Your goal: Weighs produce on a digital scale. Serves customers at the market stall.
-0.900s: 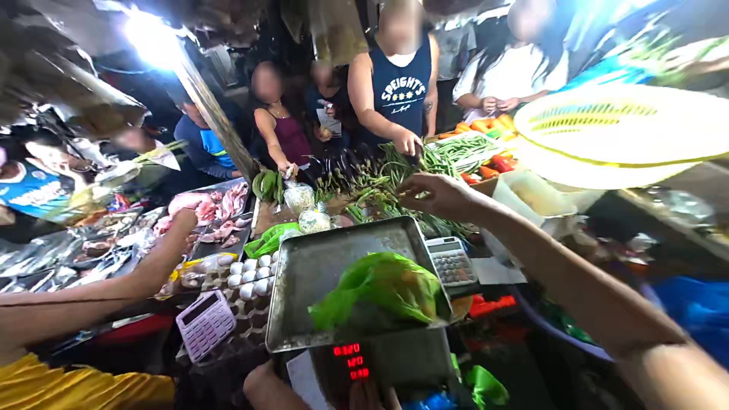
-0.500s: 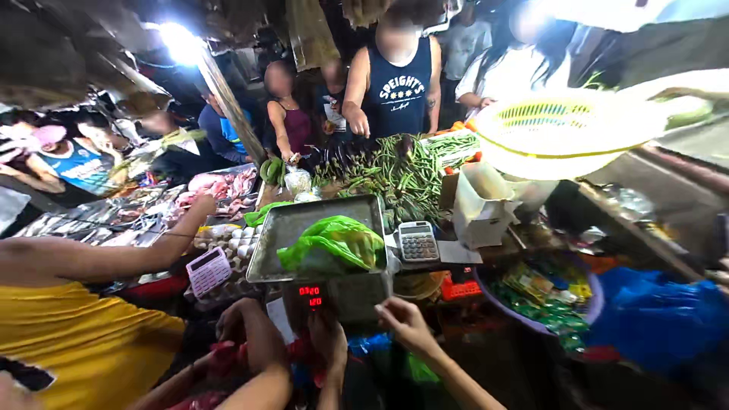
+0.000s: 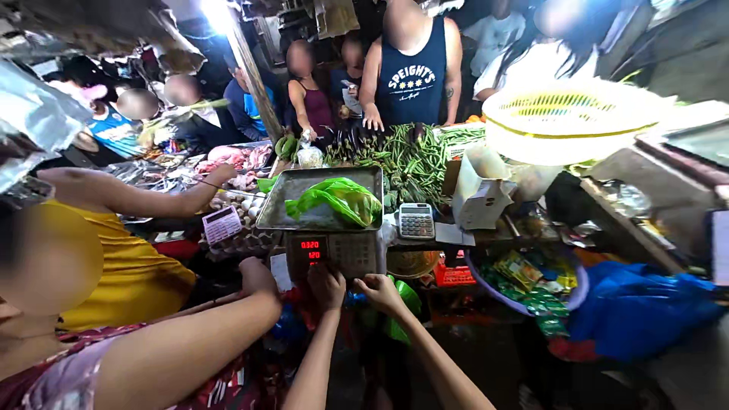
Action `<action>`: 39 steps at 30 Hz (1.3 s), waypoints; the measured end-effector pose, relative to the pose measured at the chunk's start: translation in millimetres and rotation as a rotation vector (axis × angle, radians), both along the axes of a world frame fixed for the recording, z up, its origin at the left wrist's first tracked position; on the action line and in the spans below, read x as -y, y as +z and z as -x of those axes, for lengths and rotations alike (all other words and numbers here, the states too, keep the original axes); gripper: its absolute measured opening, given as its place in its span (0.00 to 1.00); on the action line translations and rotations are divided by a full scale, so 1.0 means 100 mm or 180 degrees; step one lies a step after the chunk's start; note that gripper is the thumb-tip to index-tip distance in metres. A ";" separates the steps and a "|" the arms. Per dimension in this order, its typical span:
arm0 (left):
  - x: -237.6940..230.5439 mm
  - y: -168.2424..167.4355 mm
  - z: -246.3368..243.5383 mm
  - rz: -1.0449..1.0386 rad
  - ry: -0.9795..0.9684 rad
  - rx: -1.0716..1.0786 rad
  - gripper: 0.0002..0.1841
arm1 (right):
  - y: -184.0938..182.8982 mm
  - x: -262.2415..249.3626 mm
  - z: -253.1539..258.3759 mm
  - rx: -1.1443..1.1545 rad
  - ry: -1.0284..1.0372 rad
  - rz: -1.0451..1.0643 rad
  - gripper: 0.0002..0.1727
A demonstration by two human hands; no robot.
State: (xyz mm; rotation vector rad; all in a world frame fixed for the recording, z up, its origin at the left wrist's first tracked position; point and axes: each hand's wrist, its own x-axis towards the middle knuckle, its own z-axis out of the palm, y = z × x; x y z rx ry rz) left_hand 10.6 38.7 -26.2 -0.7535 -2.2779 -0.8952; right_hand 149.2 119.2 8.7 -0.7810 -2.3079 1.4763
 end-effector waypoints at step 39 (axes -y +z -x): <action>-0.03 0.02 0.01 0.0246 0.0104 0.0021 0.23 | -0.11 0.14 0.01 -0.0560 -0.0648 -0.0396 0.23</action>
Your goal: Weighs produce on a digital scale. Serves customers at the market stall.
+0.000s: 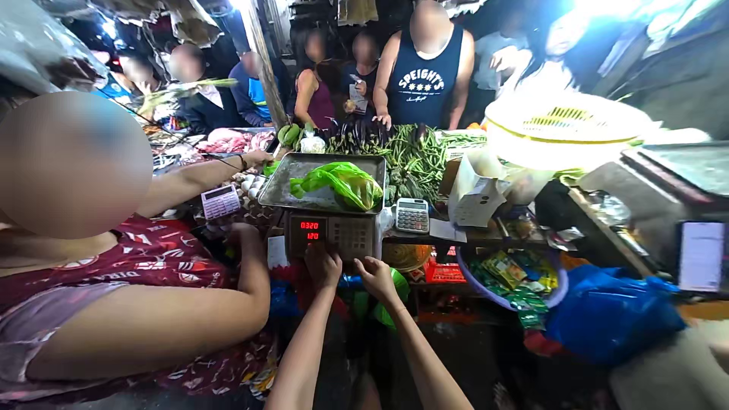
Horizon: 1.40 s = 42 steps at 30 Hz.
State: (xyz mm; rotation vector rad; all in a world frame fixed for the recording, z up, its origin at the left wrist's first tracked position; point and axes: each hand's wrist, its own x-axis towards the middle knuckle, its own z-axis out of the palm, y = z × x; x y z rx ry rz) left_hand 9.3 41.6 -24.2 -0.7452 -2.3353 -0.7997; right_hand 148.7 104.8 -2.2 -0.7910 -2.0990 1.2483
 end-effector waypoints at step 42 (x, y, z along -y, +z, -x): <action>0.03 0.01 0.00 0.0052 -0.0030 0.0089 0.23 | -0.09 -0.08 -0.08 -0.1560 0.0193 0.0932 0.16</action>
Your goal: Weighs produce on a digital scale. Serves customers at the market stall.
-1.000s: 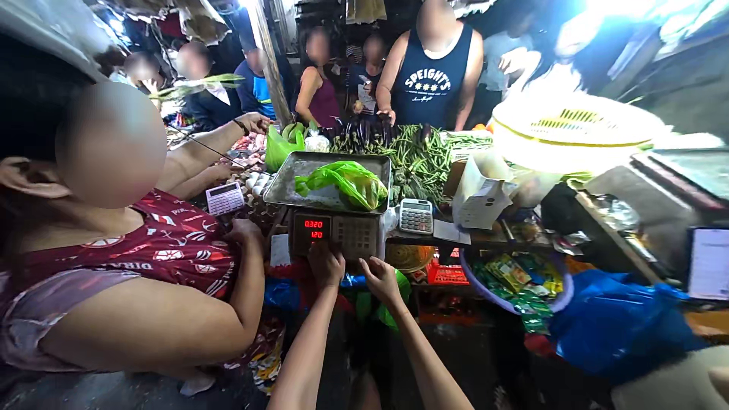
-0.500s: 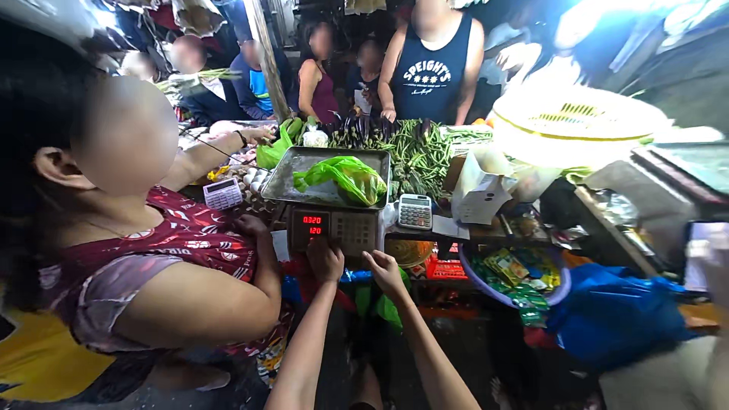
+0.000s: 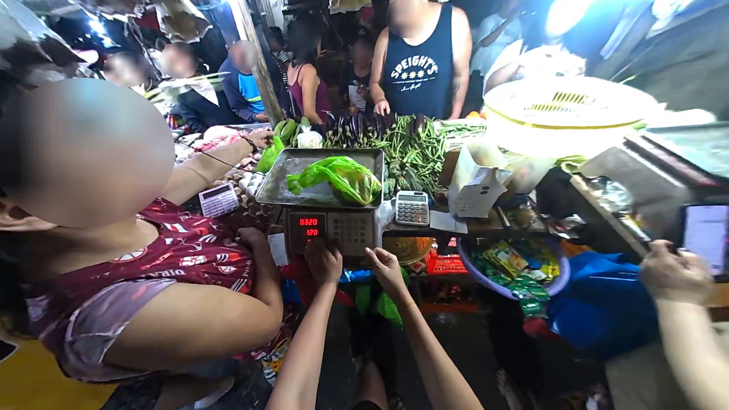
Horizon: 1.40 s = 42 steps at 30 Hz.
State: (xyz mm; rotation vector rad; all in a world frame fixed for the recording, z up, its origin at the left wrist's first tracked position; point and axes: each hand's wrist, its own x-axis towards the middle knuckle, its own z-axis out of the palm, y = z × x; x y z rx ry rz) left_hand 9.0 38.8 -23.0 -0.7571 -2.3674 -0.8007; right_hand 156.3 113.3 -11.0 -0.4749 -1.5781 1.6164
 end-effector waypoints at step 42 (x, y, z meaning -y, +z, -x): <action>-0.02 -0.05 0.02 -0.0153 -0.0026 -0.0113 0.22 | -0.05 0.04 0.02 0.0157 -0.0317 -0.0452 0.17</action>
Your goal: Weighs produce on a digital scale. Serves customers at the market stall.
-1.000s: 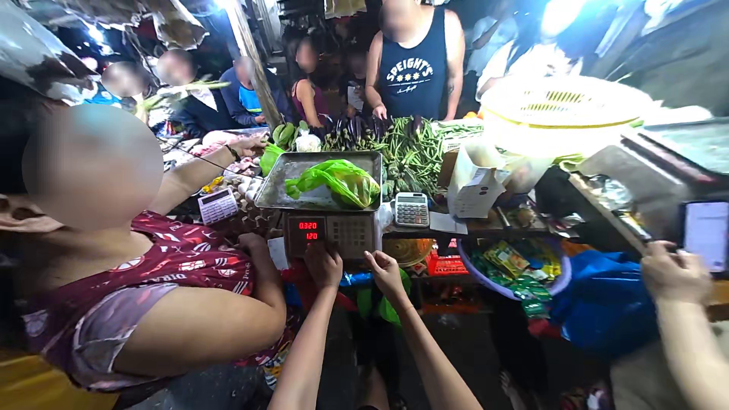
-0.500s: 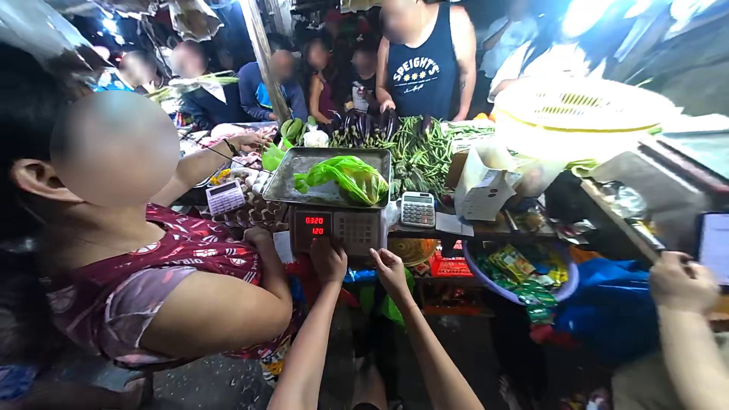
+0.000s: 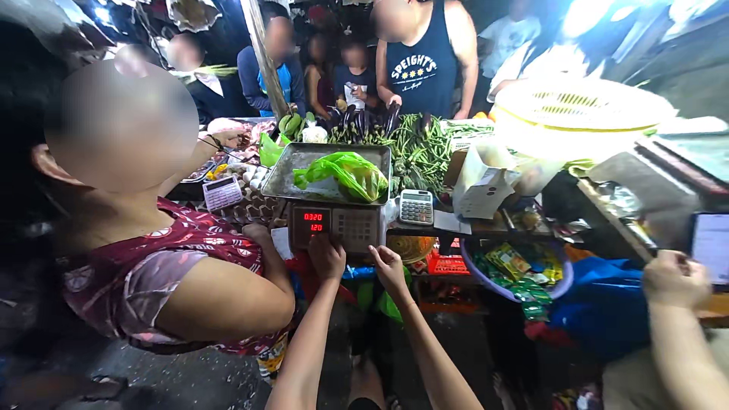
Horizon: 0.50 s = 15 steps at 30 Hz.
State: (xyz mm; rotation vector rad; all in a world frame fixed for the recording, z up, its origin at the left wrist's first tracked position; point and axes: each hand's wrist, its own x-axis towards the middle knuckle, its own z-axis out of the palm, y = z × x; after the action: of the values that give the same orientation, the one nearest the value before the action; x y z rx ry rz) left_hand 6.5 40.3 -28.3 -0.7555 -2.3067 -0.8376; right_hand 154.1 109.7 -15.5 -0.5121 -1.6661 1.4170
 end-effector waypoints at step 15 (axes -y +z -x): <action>-0.01 0.01 0.01 -0.0054 0.0013 -0.0111 0.20 | 0.03 0.02 0.00 0.0021 -0.0030 0.0018 0.17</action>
State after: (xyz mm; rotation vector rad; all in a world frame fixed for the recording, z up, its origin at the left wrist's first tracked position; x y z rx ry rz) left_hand 5.6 41.1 -27.3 -0.7523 -2.2669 -0.8346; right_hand 154.1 107.8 -12.9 -0.5277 -1.6633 1.4151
